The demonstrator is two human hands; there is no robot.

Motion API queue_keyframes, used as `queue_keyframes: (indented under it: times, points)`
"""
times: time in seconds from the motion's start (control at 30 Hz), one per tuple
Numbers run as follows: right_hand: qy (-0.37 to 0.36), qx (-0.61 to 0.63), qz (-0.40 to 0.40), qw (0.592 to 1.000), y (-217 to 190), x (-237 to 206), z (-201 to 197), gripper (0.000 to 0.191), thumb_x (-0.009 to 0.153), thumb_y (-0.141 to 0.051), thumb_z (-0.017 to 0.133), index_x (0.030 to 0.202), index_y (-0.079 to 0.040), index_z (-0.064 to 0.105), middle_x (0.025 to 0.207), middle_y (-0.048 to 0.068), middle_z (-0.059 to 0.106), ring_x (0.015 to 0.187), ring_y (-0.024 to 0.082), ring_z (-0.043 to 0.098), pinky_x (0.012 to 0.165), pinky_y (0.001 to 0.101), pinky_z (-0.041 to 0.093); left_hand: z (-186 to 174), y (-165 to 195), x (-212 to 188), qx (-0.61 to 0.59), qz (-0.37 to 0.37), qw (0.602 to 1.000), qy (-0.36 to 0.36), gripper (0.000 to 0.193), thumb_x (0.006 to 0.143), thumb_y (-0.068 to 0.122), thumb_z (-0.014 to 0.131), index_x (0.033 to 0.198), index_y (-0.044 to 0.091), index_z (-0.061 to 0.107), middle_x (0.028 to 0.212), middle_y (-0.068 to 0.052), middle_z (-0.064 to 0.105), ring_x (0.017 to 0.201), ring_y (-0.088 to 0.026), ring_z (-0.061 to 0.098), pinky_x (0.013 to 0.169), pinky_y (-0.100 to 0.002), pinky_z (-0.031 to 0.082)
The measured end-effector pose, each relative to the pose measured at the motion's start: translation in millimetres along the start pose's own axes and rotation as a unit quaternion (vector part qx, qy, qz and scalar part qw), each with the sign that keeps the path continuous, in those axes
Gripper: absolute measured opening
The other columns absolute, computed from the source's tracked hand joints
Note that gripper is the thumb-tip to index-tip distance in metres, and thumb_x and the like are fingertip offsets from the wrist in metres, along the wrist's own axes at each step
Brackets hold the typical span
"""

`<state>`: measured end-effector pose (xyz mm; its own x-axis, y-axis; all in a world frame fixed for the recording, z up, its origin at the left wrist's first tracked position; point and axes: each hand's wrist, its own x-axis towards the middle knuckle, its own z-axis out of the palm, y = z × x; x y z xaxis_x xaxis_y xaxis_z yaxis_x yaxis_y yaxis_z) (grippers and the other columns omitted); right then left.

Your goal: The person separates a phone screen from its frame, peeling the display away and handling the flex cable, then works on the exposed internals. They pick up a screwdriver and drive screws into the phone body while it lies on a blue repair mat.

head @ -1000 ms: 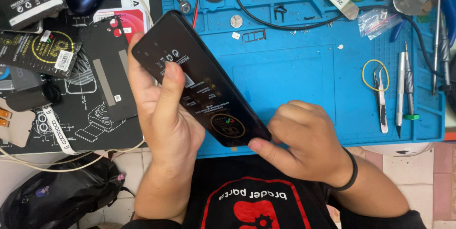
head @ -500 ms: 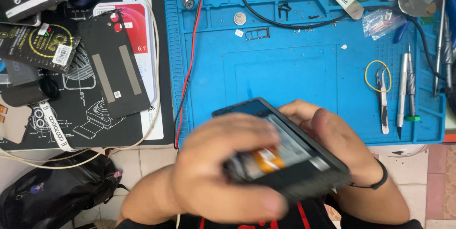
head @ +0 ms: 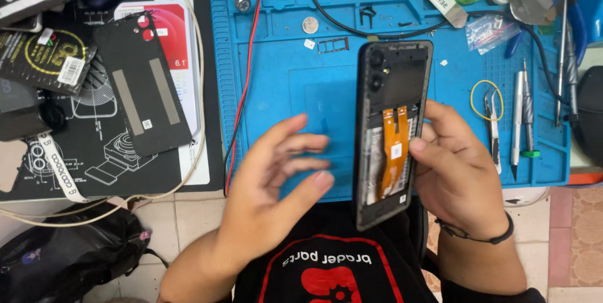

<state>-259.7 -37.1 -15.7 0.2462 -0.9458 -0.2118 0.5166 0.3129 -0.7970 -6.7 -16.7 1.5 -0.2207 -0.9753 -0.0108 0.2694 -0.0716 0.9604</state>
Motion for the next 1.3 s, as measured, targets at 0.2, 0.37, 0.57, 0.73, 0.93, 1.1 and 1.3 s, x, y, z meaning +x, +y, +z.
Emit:
queue_keyframes:
  times: [0.2, 0.37, 0.57, 0.73, 0.93, 1.1, 1.3]
  points:
    - [-0.067, -0.075, -0.01, 0.995, 17.5, -5.3, 9.0, 0.054, 0.101, 0.006, 0.054, 0.153, 0.003, 0.038, 0.143, 0.02, 0.06, 0.131, 0.027, 0.06, 0.11, 0.0402, 0.048, 3.6, -33.6, -5.4, -0.167, -0.157, 0.972, -0.058, 0.04, 0.101, 0.008, 0.068, 0.138, -0.003, 0.057, 0.116, -0.007, 0.07, 0.1, -0.012, 0.067, 0.089, -0.029, 0.056]
    - [-0.076, -0.186, 0.013, 0.98, 5.5, -1.3, 2.2, 0.044, 0.1, 0.007, 0.057, 0.143, 0.01, 0.051, 0.135, 0.02, 0.066, 0.127, 0.024, 0.064, 0.11, 0.0382, 0.049, -9.4, -25.8, -4.5, -0.082, -0.157, 0.981, -0.078, 0.026, 0.105, 0.012, 0.068, 0.125, -0.005, 0.069, 0.103, -0.006, 0.073, 0.09, -0.011, 0.065, 0.08, -0.027, 0.055]
    - [-0.006, -0.148, 0.007, 0.989, 4.1, 14.4, 25.8, 0.05, 0.101, 0.0, 0.06, 0.148, 0.007, 0.046, 0.124, 0.019, 0.069, 0.113, 0.022, 0.067, 0.101, 0.0356, 0.052, -8.8, -18.6, 1.3, -0.106, -0.137, 0.983, -0.063, 0.032, 0.104, 0.015, 0.066, 0.131, -0.004, 0.066, 0.116, -0.006, 0.073, 0.103, -0.01, 0.066, 0.09, -0.028, 0.056]
    - [-0.078, -0.38, -0.107, 0.915, 12.6, 1.3, 53.3, 0.095, 0.078, -0.009, 0.079, 0.158, 0.002, 0.029, 0.15, 0.02, 0.04, 0.135, 0.027, 0.046, 0.11, 0.0381, 0.04, -7.0, -19.4, 7.8, -0.136, -0.068, 0.988, -0.036, 0.041, 0.111, 0.017, 0.058, 0.146, -0.004, 0.055, 0.133, -0.007, 0.066, 0.121, -0.012, 0.062, 0.107, -0.03, 0.052]
    - [-0.122, -0.305, -0.087, 0.941, 18.3, 4.8, 49.4, 0.096, 0.086, -0.011, 0.08, 0.164, 0.0, 0.025, 0.159, 0.015, 0.034, 0.145, 0.024, 0.047, 0.119, 0.0395, 0.046, -5.7, -16.1, 12.6, -0.152, -0.092, 0.983, -0.046, 0.054, 0.109, 0.019, 0.052, 0.159, 0.001, 0.04, 0.142, -0.009, 0.054, 0.126, -0.013, 0.058, 0.107, -0.03, 0.051]
    - [-0.146, -0.192, -0.025, 0.97, 22.6, 9.7, 40.2, 0.095, 0.093, -0.031, 0.075, 0.166, 0.002, 0.025, 0.16, 0.017, 0.043, 0.131, 0.022, 0.054, 0.098, 0.0324, 0.049, 5.2, -20.1, 13.9, 0.008, -0.021, 1.0, 0.005, 0.062, 0.103, 0.012, 0.065, 0.159, 0.001, 0.041, 0.138, -0.013, 0.054, 0.112, -0.015, 0.06, 0.097, -0.029, 0.054]
    - [-0.161, -0.178, -0.01, 0.971, 25.1, 11.2, 34.0, 0.101, 0.094, -0.051, 0.071, 0.166, 0.003, 0.025, 0.159, 0.017, 0.044, 0.126, 0.021, 0.054, 0.091, 0.0327, 0.05, 18.7, -28.2, 12.4, 0.029, -0.003, 0.996, 0.083, 0.063, 0.096, 0.008, 0.073, 0.153, 0.002, 0.047, 0.133, -0.011, 0.055, 0.097, -0.012, 0.06, 0.079, -0.026, 0.059]
